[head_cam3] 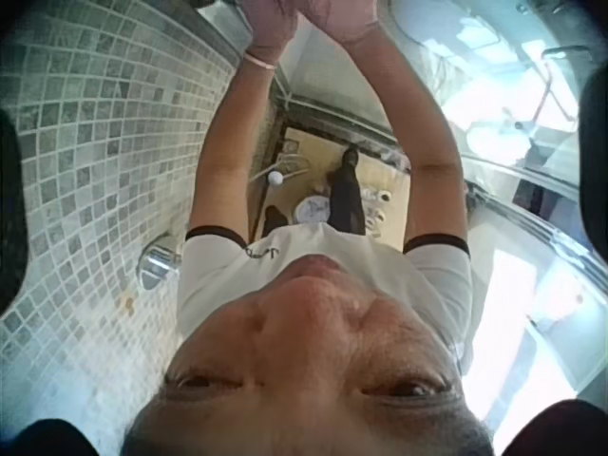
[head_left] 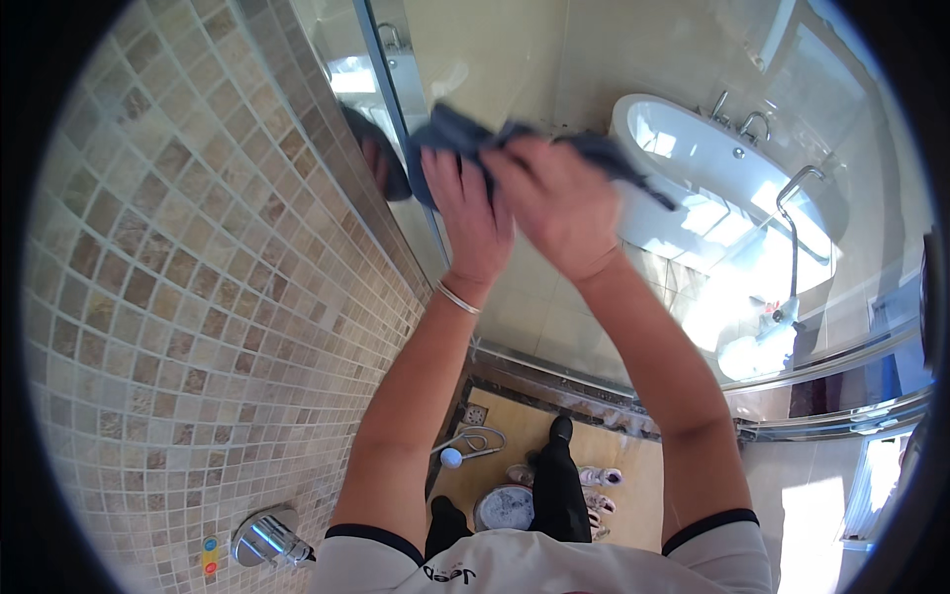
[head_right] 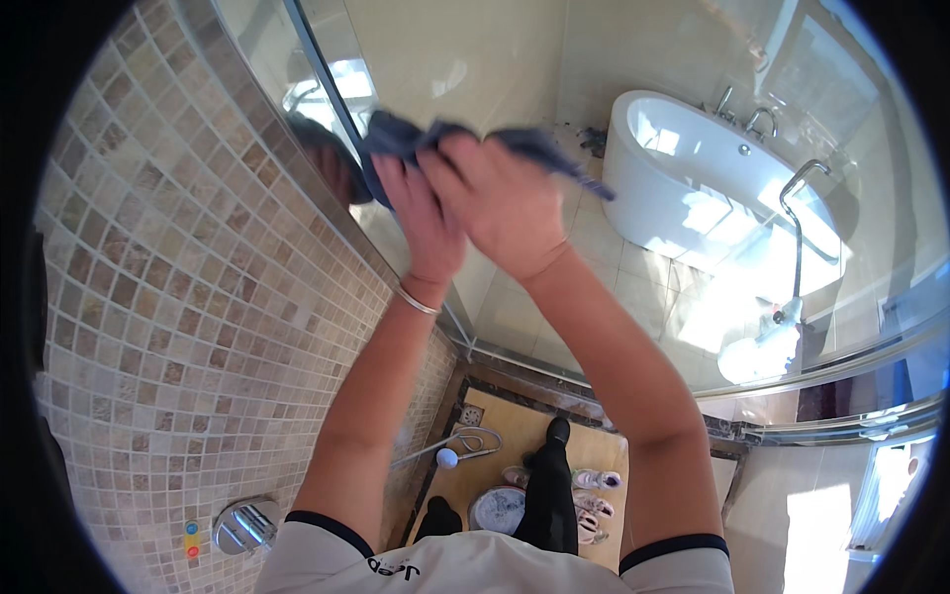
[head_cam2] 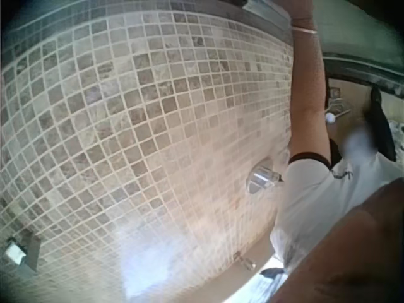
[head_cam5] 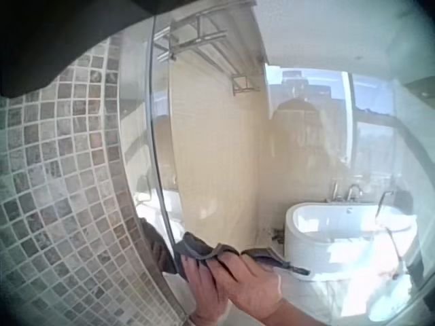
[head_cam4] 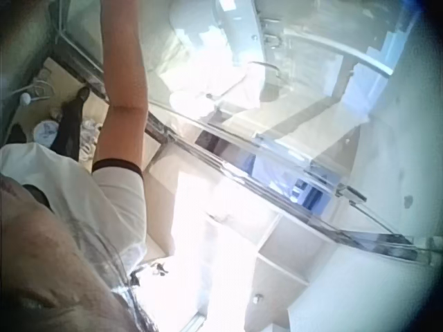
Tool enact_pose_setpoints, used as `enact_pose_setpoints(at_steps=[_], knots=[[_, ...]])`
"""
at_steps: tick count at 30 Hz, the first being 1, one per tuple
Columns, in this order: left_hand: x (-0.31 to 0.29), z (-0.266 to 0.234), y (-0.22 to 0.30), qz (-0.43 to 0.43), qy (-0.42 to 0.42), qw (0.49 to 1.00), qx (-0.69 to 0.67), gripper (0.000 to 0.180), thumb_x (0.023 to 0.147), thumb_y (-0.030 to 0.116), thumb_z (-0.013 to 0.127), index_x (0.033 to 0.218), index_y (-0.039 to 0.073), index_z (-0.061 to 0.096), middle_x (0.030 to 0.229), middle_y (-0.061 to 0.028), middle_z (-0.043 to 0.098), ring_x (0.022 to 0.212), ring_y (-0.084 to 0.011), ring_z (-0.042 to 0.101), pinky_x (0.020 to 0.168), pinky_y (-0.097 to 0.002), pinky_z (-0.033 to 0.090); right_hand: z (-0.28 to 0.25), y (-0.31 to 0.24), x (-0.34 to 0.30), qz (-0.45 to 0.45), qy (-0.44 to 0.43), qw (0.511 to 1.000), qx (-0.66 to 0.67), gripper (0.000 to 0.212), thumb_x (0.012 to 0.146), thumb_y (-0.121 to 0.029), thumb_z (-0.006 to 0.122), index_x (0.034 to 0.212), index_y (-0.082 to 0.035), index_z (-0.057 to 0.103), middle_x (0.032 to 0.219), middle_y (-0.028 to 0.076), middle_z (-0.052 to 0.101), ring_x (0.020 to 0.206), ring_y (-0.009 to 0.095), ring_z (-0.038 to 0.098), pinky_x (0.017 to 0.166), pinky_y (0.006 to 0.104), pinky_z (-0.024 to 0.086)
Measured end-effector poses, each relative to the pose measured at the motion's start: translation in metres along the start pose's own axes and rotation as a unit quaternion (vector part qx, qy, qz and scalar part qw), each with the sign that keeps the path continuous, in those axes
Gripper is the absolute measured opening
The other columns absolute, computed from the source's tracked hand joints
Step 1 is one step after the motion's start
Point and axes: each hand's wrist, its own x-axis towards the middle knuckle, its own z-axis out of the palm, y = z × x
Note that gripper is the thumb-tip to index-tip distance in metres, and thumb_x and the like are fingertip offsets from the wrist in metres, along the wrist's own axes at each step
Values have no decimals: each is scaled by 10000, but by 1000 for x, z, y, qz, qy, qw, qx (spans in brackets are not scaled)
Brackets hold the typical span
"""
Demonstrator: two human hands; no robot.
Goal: The person wipes the tiled floor and walls of a bathroom using a gray cloth. They move around the shower area, cleaning the floor, walls, and glass door, then wipe the sink and faucet.
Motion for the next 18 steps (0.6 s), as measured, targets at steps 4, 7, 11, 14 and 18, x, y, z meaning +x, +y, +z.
enact_pose_setpoints(at_steps=[4,7,11,14,18], knots=[[-79,20,15,-68,-79,993,-51,542,983,228,532,1400,-81,375,1481,-334,289,1388,-576,233,1149,-644,182,1,-6,-74,-64,-191,978,-48,431,778,-147,621,1208,-125,619,1071,6,576,934,159,599,767,280,518],[-90,3,14,-59,-137,988,-47,550,983,234,537,1395,-92,371,1487,-342,279,1379,-586,235,1143,-653,180,-5,-9,-95,-56,-247,967,-36,493,803,-113,593,1295,-93,580,1205,54,564,1025,194,584,928,305,497],[-23,-9,0,12,-105,994,0,617,1009,307,506,1428,-103,315,1516,-369,198,1410,-584,162,1167,-620,129,-19,-1,-30,-23,-165,986,-16,517,788,-87,604,1304,-95,582,1198,43,566,999,204,592,862,309,525],[75,-22,12,53,-48,997,15,559,968,246,571,1354,-117,394,1477,-339,284,1392,-551,237,1144,-618,198,-36,16,43,6,-67,997,-36,451,795,-115,603,1247,-110,603,1115,15,568,982,205,565,863,312,499],[157,-39,25,82,-17,996,-4,603,989,282,548,1407,-106,354,1511,-331,260,1412,-537,223,1157,-586,191,-40,24,100,3,18,997,-81,438,806,-129,600,1243,-107,605,1105,14,567,949,197,565,827,321,488]])
